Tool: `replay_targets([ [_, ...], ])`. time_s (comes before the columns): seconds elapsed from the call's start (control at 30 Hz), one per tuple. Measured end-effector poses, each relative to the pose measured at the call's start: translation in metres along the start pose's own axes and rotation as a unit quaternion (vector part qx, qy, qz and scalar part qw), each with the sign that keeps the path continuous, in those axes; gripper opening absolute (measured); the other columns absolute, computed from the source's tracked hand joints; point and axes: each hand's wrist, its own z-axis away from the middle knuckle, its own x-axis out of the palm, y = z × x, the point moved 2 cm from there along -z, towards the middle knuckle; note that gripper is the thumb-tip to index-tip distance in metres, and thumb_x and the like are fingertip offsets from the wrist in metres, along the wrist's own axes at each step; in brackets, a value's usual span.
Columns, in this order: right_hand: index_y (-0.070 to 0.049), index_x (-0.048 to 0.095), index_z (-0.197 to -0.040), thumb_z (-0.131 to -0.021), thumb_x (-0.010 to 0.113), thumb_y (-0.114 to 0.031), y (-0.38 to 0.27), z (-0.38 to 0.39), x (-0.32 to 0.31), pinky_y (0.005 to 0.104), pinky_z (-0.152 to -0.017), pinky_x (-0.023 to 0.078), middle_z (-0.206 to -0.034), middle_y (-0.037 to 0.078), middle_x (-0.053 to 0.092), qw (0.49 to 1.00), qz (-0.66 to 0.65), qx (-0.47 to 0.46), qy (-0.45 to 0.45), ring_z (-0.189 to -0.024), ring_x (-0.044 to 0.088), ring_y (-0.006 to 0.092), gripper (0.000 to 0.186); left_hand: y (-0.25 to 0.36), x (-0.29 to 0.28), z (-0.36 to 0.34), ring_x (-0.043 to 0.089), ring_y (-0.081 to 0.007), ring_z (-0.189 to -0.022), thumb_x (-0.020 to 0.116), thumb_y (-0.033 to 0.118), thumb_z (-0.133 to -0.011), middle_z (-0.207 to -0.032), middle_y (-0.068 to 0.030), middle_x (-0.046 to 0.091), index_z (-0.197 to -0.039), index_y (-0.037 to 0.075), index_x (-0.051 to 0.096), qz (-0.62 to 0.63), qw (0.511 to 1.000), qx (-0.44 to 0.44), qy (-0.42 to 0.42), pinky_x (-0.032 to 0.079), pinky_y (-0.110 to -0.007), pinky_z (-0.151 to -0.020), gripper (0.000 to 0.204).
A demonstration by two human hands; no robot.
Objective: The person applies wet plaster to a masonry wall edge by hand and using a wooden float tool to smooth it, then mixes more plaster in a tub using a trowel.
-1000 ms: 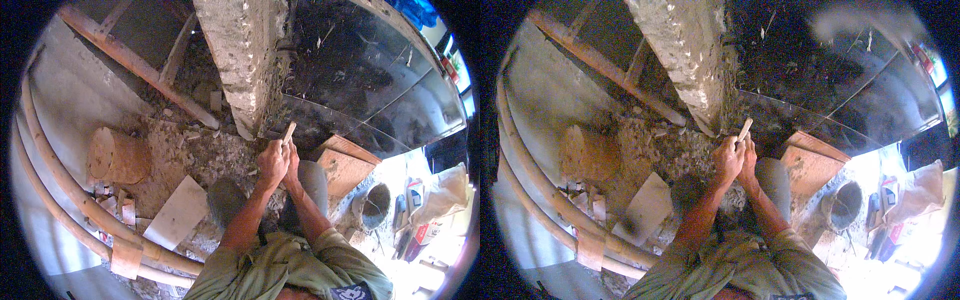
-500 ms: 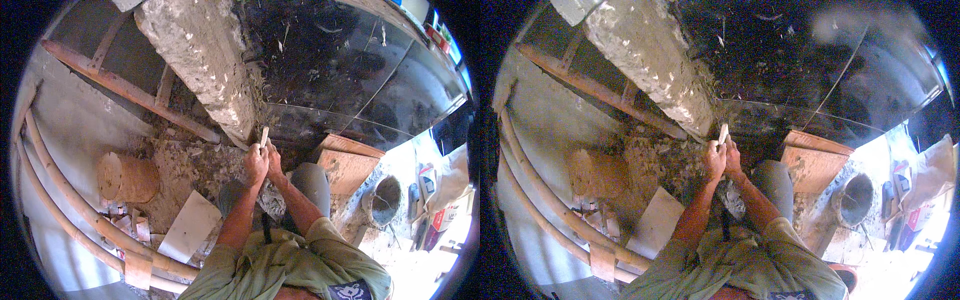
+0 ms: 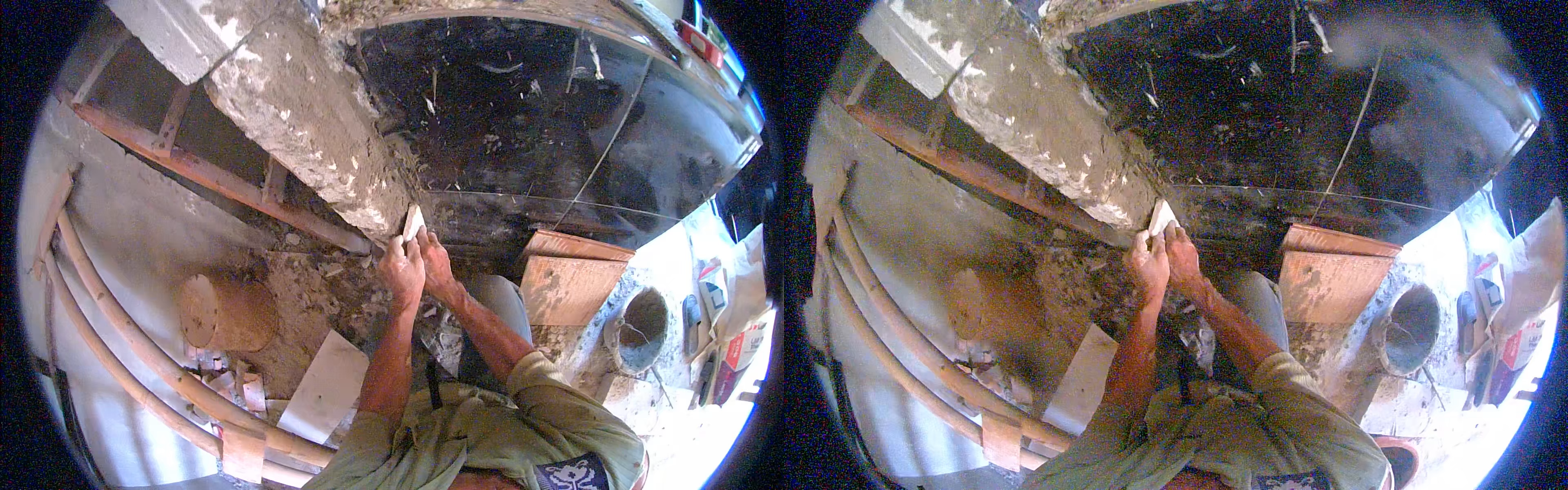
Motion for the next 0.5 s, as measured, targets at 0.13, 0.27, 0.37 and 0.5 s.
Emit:
replay_targets([
  [0.13, 0.006, 0.052, -0.118, -0.085, 0.055, -0.015, -0.027, -0.016, -0.025, 0.0436, -0.082, 0.054, -0.118, 0.027, 0.053, 0.996, 0.041, -0.05, 0.054, -0.105, 0.056, 0.0409, 0.039, 0.02, -0.024, -0.022, 0.065, -0.0419, -0.071, 0.07, 0.017, -0.084, -0.079, -0.0228, 0.065, -0.094, -0.002, 0.062, -0.002, 0.998, 0.056, 0.03, 0.051, -0.047, -0.06, 0.023],
  [0.27, 0.0, 0.056, -0.106, -0.079, 0.063, -0.019, -0.037, -0.038, -0.032, 0.0476, -0.077, 0.051, -0.11, 0.023, 0.05, 0.997, -0.052, 0.034, 0.037, -0.097, 0.053, 0.0404, 0.034, 0.041, -0.043, -0.04, 0.065, -0.0409, -0.07, 0.07, 0.016, -0.084, -0.078, -0.0233, 0.065, -0.092, -0.002, 0.063, 0.036, 0.997, 0.026, 0.067, 0.05, -0.045, -0.06, 0.021],
  [0.37, 0.009, 0.045, -0.122, -0.086, 0.054, -0.013, -0.065, -0.052, -0.064, 0.0464, -0.068, 0.056, -0.106, 0.026, 0.059, 0.995, -0.016, -0.034, 0.092, -0.085, 0.065, 0.0424, 0.043, 0.065, -0.067, -0.061, 0.065, -0.0382, -0.068, 0.07, 0.015, -0.084, -0.076, -0.0227, 0.065, -0.091, -0.002, 0.064, 0.0, 0.995, 0.061, 0.083, 0.051, -0.044, -0.061, 0.019],
  [0.5, 0.01, 0.046, -0.125, -0.085, 0.055, -0.012, -0.105, -0.063, -0.117, 0.0472, -0.069, 0.057, -0.104, 0.027, 0.059, 0.994, -0.027, -0.005, 0.105, -0.09, 0.064, 0.0422, 0.047, 0.093, -0.093, -0.081, 0.067, -0.0269, -0.067, 0.073, 0.012, -0.083, -0.076, -0.0185, 0.069, -0.095, -0.003, 0.066, 0.038, 0.991, 0.077, 0.106, 0.052, -0.037, -0.062, 0.02],
])
